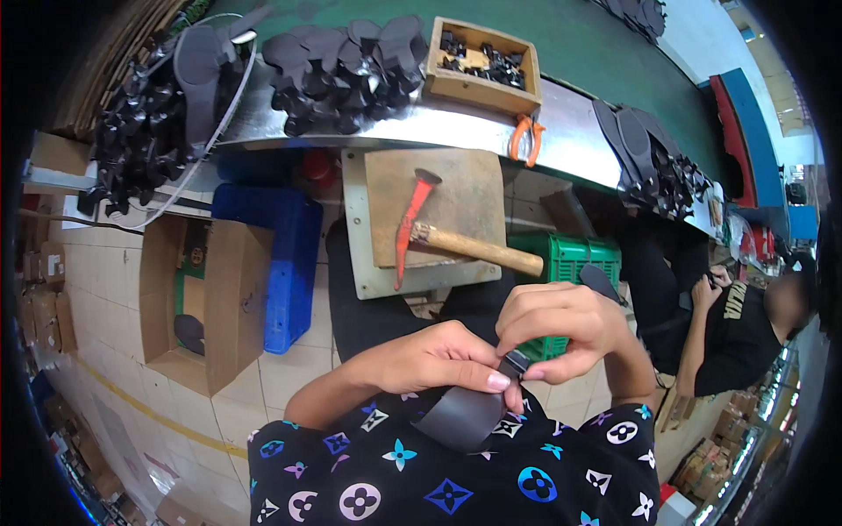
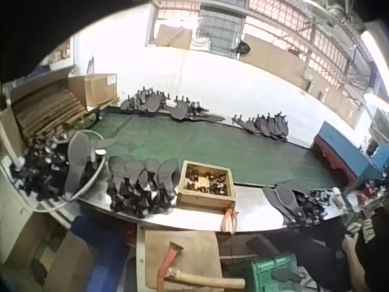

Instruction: The person assembles shoe soles by placing metal cleats onto the sole surface and securing them with a hammer. The person repeatedly picks up a sole, positions a cleat, and strikes it with a hammer to attach it. The finished soles are placed into a green crate.

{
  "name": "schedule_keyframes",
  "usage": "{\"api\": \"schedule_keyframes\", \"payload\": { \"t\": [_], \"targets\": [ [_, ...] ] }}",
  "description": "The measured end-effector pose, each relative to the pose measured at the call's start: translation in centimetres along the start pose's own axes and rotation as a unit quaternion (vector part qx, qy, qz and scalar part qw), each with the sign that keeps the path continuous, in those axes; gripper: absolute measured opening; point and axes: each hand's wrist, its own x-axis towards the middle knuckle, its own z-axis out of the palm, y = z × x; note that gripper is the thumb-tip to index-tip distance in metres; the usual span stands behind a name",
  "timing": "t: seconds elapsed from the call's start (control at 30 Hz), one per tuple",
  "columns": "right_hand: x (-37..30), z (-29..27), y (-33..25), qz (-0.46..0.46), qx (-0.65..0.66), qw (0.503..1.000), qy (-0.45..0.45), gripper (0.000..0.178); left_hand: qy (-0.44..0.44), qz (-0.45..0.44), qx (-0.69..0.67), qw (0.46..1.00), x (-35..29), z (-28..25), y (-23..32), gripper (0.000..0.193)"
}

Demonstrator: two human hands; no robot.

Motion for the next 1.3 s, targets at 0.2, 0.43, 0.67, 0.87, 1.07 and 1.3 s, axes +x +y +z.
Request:
{"api": "schedule_keyframes", "payload": {
  "t": [0.2, 0.43, 0.67, 0.87, 1.07, 1.3],
  "targets": [
    [0.9, 1.1, -2.7, -0.09, -0.043, 0.993, -0.065, 0.023, -0.145, 0.061, 0.039, 0.987, 1.0, 0.6, -1.2, 0.027],
    [0.4, 2.5, -4.3, -0.099, -0.1, 0.989, -0.035, 0.024, -0.146, 0.086, 0.116, 0.979, 0.2, 1.4, -0.6, 0.02],
    [0.0, 2.6, -3.8, -0.105, -0.096, 0.989, -0.043, 0.027, -0.109, 0.111, 0.195, 0.968, -0.5, 1.8, -0.4, 0.02],
    [0.5, -1.6, -2.1, -0.005, -0.172, 0.981, -0.094, 0.04, 0.1, 0.103, 0.227, 0.963, -1.5, 1.9, 1.0, 0.022],
    [-1.5, -9.0, 12.1, 0.26, -0.283, 0.832, 0.4, 0.028, 0.409, 0.069, 0.14, 0.899, -1.7, -0.3, 0.3, 0.029],
    [-2.1, -8.9, 20.5, 0.333, -0.437, 0.729, 0.408, 0.037, 0.395, 0.058, 0.173, 0.9, -2.0, 1.3, 1.3, 0.032]
  ]
}}
